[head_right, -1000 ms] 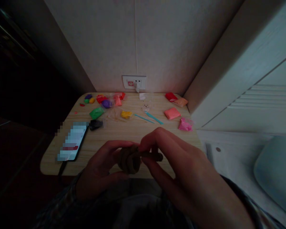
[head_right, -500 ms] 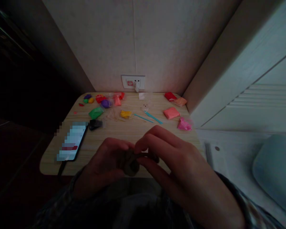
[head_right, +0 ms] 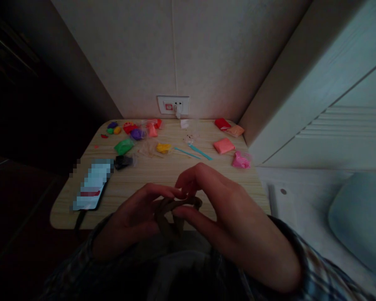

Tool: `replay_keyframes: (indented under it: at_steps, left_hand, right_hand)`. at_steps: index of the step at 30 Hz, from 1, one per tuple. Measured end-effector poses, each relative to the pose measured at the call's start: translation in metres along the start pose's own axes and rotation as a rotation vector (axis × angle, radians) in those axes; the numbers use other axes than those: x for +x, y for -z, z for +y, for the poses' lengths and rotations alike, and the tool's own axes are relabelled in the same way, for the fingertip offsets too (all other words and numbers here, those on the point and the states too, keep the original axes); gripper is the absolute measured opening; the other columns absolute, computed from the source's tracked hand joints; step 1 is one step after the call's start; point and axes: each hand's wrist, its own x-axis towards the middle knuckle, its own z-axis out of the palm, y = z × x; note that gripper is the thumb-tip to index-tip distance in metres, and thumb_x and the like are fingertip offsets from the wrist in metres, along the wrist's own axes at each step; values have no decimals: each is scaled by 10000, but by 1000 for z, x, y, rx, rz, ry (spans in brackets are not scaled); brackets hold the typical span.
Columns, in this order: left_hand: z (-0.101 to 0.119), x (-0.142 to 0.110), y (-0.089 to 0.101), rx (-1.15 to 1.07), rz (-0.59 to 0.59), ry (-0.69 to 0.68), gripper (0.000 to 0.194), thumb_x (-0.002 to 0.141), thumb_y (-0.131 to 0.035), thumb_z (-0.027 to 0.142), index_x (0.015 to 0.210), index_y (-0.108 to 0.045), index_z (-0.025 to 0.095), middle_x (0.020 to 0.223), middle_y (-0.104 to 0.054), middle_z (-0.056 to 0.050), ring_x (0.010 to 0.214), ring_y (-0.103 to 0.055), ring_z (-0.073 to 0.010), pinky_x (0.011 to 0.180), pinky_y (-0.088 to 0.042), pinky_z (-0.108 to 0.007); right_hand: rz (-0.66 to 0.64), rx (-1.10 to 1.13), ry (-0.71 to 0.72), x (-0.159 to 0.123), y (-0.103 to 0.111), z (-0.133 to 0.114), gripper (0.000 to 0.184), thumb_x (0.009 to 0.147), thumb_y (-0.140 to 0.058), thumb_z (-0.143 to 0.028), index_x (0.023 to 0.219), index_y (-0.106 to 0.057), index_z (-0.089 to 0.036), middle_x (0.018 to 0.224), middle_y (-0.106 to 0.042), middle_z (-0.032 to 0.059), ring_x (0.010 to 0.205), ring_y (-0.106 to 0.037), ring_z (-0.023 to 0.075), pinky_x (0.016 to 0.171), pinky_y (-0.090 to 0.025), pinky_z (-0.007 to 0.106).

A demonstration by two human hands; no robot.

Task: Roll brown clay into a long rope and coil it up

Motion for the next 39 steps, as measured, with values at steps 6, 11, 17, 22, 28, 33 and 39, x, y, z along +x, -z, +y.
replay_keyframes:
  at_steps: [6, 11, 17, 22, 28, 33, 39]
  left_hand:
    - [-4, -1, 4, -142, -61, 45, 305, 815, -589, 209, 1113, -530, 235, 1230, -551, -85, 1068, -576, -245, 798, -518, -371]
    - [-9, 1, 6, -231, -67, 43, 311, 792, -625, 249, 1089, -535, 238, 1211, -548, -79, 1016, -597, -246, 706, -556, -352]
    - [-9, 2, 6, -154, 9, 37, 315, 759, -658, 201, 1053, -547, 230, 1137, -598, -63, 1025, -589, -232, 799, -512, -377]
    - [-8, 5, 5, -26, 39, -56, 316, 731, -683, 216, 1018, -552, 198, 1121, -603, -85, 1043, -563, -218, 889, -439, -389]
    - [-8, 8, 4, 2, 150, -85, 121, 789, -617, 241, 888, -576, 186, 1093, -603, -69, 978, -581, -194, 851, -447, -358]
    - [-5, 7, 3, -51, 198, -78, 352, 685, -725, 259, 995, -561, 231, 1168, -589, -53, 1122, -532, -244, 904, -436, -386]
    - [-4, 4, 5, -89, 134, -9, 483, 679, -736, 236, 1113, -525, 240, 1163, -612, -76, 1061, -575, -209, 913, -431, -353]
  right_hand:
    - [-49, 59, -107, -9, 1, 13, 283, 841, -535, -351, 1091, -523, -218, 1040, -628, 62, 974, -606, 203, 808, -517, 304]
    - [-63, 195, -158, -18, -13, 27, 309, 807, -597, -359, 1069, -509, -221, 1038, -630, 55, 993, -602, 183, 867, -503, 312]
    - [18, 282, -199, -15, -12, 24, 144, 826, -582, -337, 886, -564, -208, 823, -630, 15, 780, -623, 135, 698, -525, 231]
    - [48, 189, -210, -11, 1, 13, 155, 833, -548, -342, 798, -601, -202, 716, -625, 13, 649, -594, 134, 604, -517, 235]
    - [63, 83, -183, -12, 1, 10, 133, 836, -539, -324, 834, -611, -212, 784, -657, 25, 731, -626, 164, 613, -517, 253]
    - [67, 78, -138, -10, -2, 9, 99, 837, -544, -290, 861, -609, -218, 806, -656, 22, 745, -629, 159, 636, -524, 253]
    - [93, 81, -94, -8, -1, 9, 86, 825, -569, -287, 873, -617, -234, 815, -645, 10, 747, -611, 144, 643, -515, 244]
